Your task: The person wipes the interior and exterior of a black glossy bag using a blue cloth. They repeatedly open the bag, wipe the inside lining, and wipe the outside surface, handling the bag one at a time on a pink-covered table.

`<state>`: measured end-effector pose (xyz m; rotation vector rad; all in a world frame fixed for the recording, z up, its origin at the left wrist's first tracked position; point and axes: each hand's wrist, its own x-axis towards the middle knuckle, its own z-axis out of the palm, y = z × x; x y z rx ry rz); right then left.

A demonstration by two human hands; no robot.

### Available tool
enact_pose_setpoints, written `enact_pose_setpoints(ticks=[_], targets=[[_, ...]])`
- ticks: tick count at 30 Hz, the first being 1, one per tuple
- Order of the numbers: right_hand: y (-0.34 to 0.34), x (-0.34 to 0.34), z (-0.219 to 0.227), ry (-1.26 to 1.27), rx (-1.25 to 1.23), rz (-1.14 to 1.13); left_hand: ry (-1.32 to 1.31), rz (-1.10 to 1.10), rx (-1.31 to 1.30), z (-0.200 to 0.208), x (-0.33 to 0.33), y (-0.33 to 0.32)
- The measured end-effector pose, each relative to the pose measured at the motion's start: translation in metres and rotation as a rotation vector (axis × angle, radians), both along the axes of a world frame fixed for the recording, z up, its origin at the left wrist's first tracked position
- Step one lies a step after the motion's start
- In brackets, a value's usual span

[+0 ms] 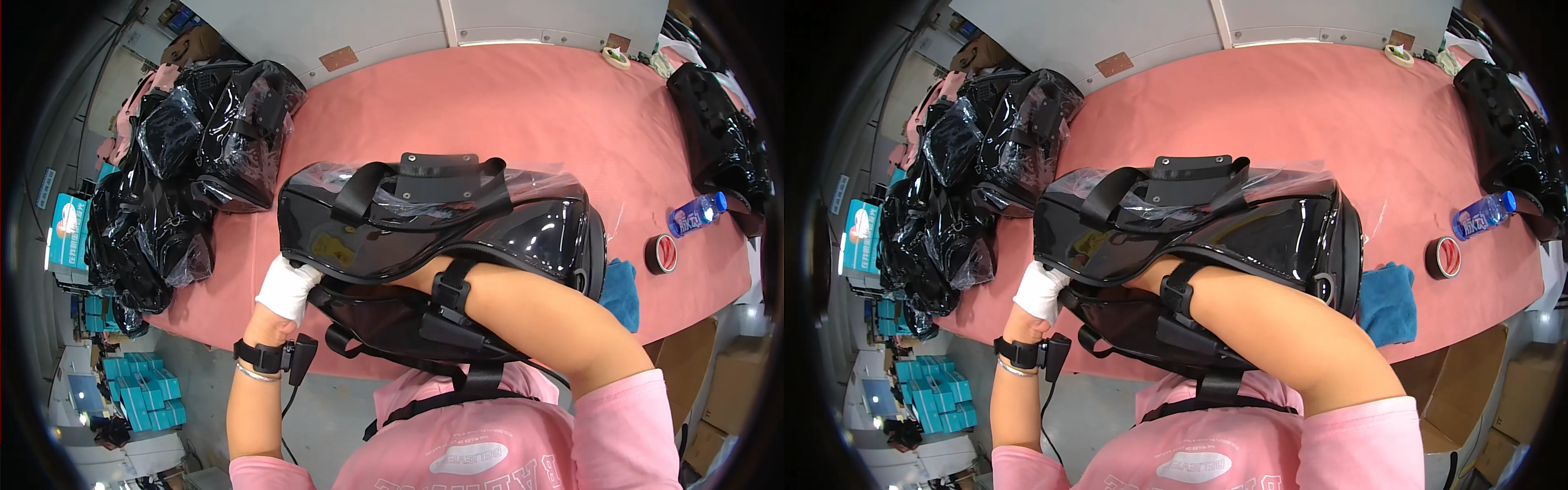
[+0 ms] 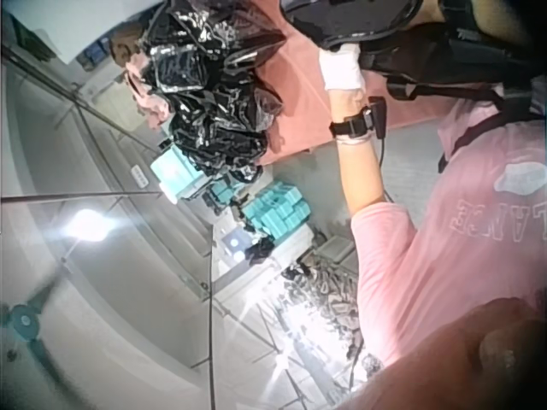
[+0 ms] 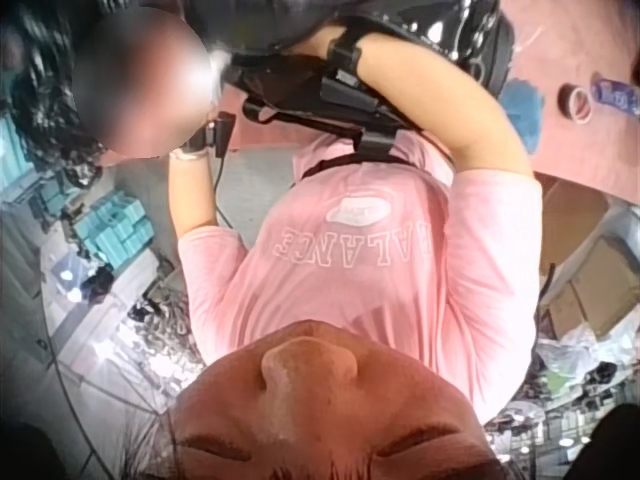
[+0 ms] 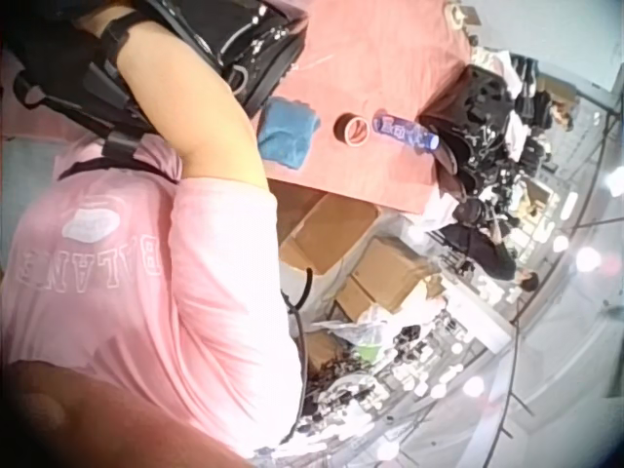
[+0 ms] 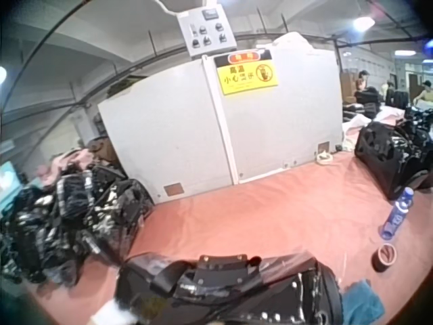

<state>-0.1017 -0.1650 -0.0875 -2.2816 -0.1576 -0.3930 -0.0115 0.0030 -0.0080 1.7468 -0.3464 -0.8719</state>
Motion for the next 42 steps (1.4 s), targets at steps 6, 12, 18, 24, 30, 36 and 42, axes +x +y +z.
enact_pose_setpoints(ticks=[6, 12, 18, 24, 30, 36, 42], targets=[[-0.005, 0.004, -0.019, -0.286, -0.274, -0.046, -0.018, -0.027, -0.087, -0.006, 0.001, 0.002], [-0.004, 0.001, -0.019, -0.242, -0.027, -0.070, 0.016, 0.054, -0.104, -0.011, -0.001, 0.004], [0.000, 0.000, -0.015, -0.028, 0.064, -0.042, -0.028, 0.013, -0.025, -0.010, 0.000, -0.001], [-0.025, 0.001, -0.001, -0.257, -0.927, -0.068, -0.061, 0.039, 0.013, -0.009, 0.000, -0.006], [-0.024, -0.007, 0.030, 0.246, 0.137, 0.090, 0.009, 0.031, -0.053, -0.014, 0.009, -0.004], [-0.031, -0.024, 0.058, 0.441, 0.154, 0.012, -0.036, 0.056, -0.042, -0.009, -0.001, -0.015], [-0.035, -0.022, 0.054, 0.401, 0.045, 0.078, -0.013, 0.102, -0.022, -0.004, -0.003, -0.021]])
